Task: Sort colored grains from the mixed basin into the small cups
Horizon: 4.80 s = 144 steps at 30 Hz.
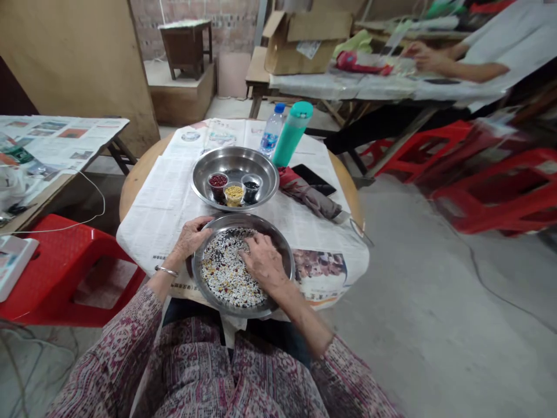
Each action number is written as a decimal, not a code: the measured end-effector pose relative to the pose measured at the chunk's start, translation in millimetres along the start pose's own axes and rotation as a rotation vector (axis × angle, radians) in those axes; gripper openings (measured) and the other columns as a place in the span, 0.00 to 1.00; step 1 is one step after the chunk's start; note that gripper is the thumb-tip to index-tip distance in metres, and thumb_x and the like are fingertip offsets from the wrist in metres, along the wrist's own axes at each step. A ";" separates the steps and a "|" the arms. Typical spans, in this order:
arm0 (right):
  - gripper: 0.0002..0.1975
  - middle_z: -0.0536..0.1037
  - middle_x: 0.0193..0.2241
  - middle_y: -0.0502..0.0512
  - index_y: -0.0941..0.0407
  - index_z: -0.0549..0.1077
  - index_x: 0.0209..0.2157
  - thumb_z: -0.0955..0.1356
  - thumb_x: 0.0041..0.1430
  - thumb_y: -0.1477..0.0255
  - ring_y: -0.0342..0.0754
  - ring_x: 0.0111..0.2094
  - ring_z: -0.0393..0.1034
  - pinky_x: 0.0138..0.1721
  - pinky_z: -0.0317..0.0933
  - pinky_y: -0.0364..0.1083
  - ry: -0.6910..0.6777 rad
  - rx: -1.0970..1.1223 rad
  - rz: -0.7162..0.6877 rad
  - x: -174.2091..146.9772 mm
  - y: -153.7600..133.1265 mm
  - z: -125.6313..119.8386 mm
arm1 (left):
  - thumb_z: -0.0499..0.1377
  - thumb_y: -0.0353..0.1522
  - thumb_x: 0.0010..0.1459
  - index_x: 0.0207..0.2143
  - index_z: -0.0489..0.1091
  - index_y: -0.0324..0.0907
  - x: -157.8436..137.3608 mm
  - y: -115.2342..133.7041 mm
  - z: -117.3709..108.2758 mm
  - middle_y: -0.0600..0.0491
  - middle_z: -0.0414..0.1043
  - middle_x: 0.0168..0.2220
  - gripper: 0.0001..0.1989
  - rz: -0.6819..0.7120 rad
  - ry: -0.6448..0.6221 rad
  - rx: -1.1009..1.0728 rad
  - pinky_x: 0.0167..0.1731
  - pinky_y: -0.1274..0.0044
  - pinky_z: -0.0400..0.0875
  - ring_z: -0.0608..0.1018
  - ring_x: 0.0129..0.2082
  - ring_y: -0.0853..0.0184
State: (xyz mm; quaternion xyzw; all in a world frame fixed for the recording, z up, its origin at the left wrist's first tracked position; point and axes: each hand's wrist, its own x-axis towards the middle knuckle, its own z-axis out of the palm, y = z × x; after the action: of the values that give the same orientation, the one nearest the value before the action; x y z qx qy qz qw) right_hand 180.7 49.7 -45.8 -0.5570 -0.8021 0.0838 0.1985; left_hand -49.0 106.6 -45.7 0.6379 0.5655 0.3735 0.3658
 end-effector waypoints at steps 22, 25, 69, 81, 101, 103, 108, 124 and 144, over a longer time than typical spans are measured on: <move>0.19 0.76 0.41 0.58 0.55 0.76 0.45 0.60 0.60 0.85 0.50 0.45 0.70 0.50 0.67 0.51 -0.082 0.232 -0.205 20.7 -7.2 7.4 | 0.61 0.24 0.53 0.46 0.78 0.37 2.3 -7.1 1.5 0.50 0.82 0.41 0.17 0.033 0.038 -0.026 0.45 0.76 0.73 0.79 0.40 0.65; 0.12 0.75 0.42 0.59 0.56 0.76 0.44 0.63 0.64 0.79 0.51 0.47 0.68 0.52 0.65 0.51 -0.061 0.258 -0.288 23.0 -28.5 12.4 | 0.60 0.24 0.53 0.46 0.79 0.37 1.7 -7.4 2.2 0.50 0.81 0.42 0.17 0.030 0.048 -0.037 0.44 0.76 0.72 0.79 0.40 0.65; 0.20 0.80 0.39 0.55 0.54 0.78 0.42 0.62 0.56 0.86 0.50 0.44 0.72 0.49 0.68 0.51 -0.546 0.250 -0.375 -54.3 -27.4 -35.5 | 0.61 0.26 0.52 0.46 0.79 0.37 1.3 -10.1 2.6 0.52 0.81 0.38 0.18 0.001 0.036 -0.116 0.38 0.77 0.71 0.76 0.35 0.67; 0.21 0.71 0.56 0.65 0.53 0.69 0.59 0.66 0.65 0.66 0.60 0.56 0.63 0.54 0.65 0.60 -0.067 0.000 -0.097 -0.3 -30.3 2.2 | 0.61 0.26 0.53 0.46 0.79 0.38 0.8 -7.6 1.7 0.51 0.81 0.39 0.17 0.020 0.036 -0.079 0.41 0.76 0.72 0.78 0.37 0.66; 0.14 0.76 0.47 0.61 0.54 0.76 0.50 0.64 0.65 0.71 0.56 0.50 0.69 0.50 0.67 0.54 -0.048 -0.007 0.015 18.8 -2.6 -10.2 | 0.60 0.27 0.53 0.45 0.79 0.38 1.6 -10.4 2.7 0.53 0.80 0.34 0.16 0.035 0.042 -0.070 0.35 0.78 0.70 0.76 0.33 0.68; 0.15 0.75 0.46 0.62 0.53 0.75 0.50 0.67 0.64 0.65 0.58 0.50 0.68 0.47 0.68 0.55 -0.080 -0.023 0.031 16.5 -11.6 -7.4 | 0.60 0.27 0.53 0.45 0.79 0.39 1.9 -11.2 3.0 0.52 0.80 0.36 0.17 0.041 0.038 -0.084 0.36 0.78 0.71 0.76 0.34 0.68; 0.10 0.75 0.40 0.56 0.55 0.76 0.42 0.65 0.62 0.78 0.48 0.42 0.71 0.48 0.65 0.49 -0.206 0.192 -0.110 6.1 -35.5 3.9 | 0.60 0.27 0.53 0.45 0.79 0.38 2.9 -13.7 3.9 0.52 0.80 0.36 0.16 0.038 0.053 -0.061 0.38 0.77 0.71 0.76 0.34 0.67; 0.10 0.74 0.42 0.57 0.54 0.75 0.38 0.66 0.57 0.80 0.52 0.48 0.68 0.46 0.66 0.49 -0.260 0.062 -0.148 -7.9 -11.4 -20.2 | 0.61 0.27 0.53 0.46 0.79 0.38 3.1 -15.3 4.4 0.54 0.79 0.33 0.17 0.025 0.050 -0.062 0.35 0.78 0.69 0.75 0.31 0.68; 0.08 0.80 0.37 0.54 0.53 0.78 0.38 0.67 0.60 0.77 0.48 0.42 0.73 0.47 0.63 0.47 -0.505 0.199 -0.222 -45.2 -12.6 -35.0 | 0.60 0.27 0.51 0.44 0.79 0.38 0.6 -8.6 3.1 0.54 0.77 0.32 0.17 0.031 0.057 -0.097 0.35 0.78 0.67 0.73 0.33 0.68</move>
State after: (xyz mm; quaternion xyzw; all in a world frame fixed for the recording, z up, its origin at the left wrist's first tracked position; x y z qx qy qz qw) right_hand 197.9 0.2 -19.7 -0.4053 -0.8699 0.2759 0.0544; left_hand -50.1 107.8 -54.6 0.6170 0.5471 0.4240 0.3743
